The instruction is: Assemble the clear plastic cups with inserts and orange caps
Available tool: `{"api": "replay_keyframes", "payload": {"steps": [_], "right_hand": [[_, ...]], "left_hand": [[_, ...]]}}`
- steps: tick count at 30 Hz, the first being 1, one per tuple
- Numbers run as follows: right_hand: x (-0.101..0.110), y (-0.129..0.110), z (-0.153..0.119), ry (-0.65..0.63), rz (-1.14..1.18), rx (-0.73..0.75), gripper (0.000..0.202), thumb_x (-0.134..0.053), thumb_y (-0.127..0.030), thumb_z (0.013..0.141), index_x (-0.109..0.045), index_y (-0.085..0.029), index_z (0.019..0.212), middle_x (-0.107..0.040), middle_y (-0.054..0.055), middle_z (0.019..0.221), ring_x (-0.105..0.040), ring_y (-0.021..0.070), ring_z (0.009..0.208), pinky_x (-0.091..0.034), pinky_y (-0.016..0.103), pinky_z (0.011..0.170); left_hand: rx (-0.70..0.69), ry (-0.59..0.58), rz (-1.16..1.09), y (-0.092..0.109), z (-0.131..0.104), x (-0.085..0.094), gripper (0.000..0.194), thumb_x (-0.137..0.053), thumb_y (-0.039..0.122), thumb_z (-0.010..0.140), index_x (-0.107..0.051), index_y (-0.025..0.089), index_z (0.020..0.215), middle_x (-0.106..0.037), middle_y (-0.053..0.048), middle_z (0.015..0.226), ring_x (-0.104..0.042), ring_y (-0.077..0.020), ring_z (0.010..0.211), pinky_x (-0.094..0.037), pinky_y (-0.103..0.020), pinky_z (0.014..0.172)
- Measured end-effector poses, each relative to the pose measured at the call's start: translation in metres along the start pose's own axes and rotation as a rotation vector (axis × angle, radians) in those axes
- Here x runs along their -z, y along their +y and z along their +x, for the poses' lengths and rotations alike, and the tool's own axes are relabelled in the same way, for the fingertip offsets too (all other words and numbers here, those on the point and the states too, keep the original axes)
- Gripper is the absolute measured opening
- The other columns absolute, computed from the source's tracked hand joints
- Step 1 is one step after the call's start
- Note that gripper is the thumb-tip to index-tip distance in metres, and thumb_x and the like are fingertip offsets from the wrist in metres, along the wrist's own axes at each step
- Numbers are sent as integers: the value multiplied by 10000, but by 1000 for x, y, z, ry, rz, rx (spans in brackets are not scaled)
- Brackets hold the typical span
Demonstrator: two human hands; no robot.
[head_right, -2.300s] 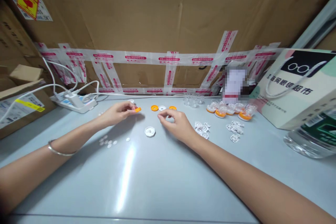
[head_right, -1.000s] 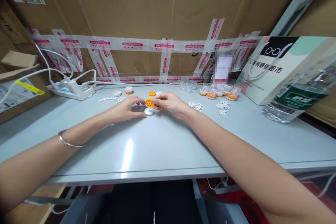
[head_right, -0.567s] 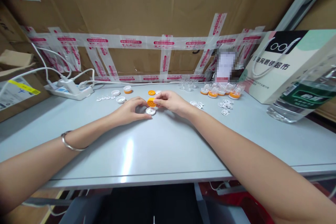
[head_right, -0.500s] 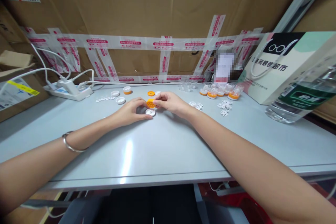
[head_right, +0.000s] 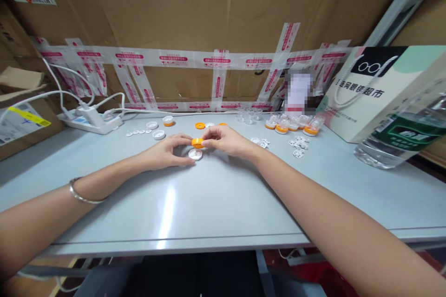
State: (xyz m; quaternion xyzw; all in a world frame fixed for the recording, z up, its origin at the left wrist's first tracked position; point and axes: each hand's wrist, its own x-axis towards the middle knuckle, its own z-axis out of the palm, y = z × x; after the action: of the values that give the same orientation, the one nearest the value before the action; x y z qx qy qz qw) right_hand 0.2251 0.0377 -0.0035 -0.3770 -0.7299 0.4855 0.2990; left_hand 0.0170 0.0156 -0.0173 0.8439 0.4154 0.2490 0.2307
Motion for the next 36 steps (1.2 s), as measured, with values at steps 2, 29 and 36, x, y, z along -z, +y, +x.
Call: {"api": "replay_keyframes", "payload": {"steps": [2, 29, 36], "right_hand": [[0, -1, -1, 12, -4, 18, 132, -673, -249, 670, -618, -168, 760, -643, 15, 796, -587, 132, 749, -442, 304, 767], [-1, -8, -11, -77, -357, 5, 651, -780, -343, 557, -444, -201, 1096, -576, 91, 1089, -539, 215, 1013, -438, 370, 871], [-9, 1, -9, -80, -287, 24, 593, -761, -298, 585, -396, -206, 1044, -574, 58, 981, -545, 190, 948, -452, 350, 822]], "left_hand": [[31, 51, -62, 2, 1, 2, 417, -628, 418, 722, -622, 203, 1078, -627, -51, 1081, -567, -211, 979, -439, -297, 849], [211, 8, -319, 8, -1, 14, 239, -573, 382, 767, -644, 155, 791, -636, -5, 678, -486, -88, 498, -357, -191, 425], [229, 20, -409, 4, 1, 14, 252, -612, 393, 725, -629, 145, 768, -618, -2, 670, -489, -81, 520, -344, -182, 445]]}}
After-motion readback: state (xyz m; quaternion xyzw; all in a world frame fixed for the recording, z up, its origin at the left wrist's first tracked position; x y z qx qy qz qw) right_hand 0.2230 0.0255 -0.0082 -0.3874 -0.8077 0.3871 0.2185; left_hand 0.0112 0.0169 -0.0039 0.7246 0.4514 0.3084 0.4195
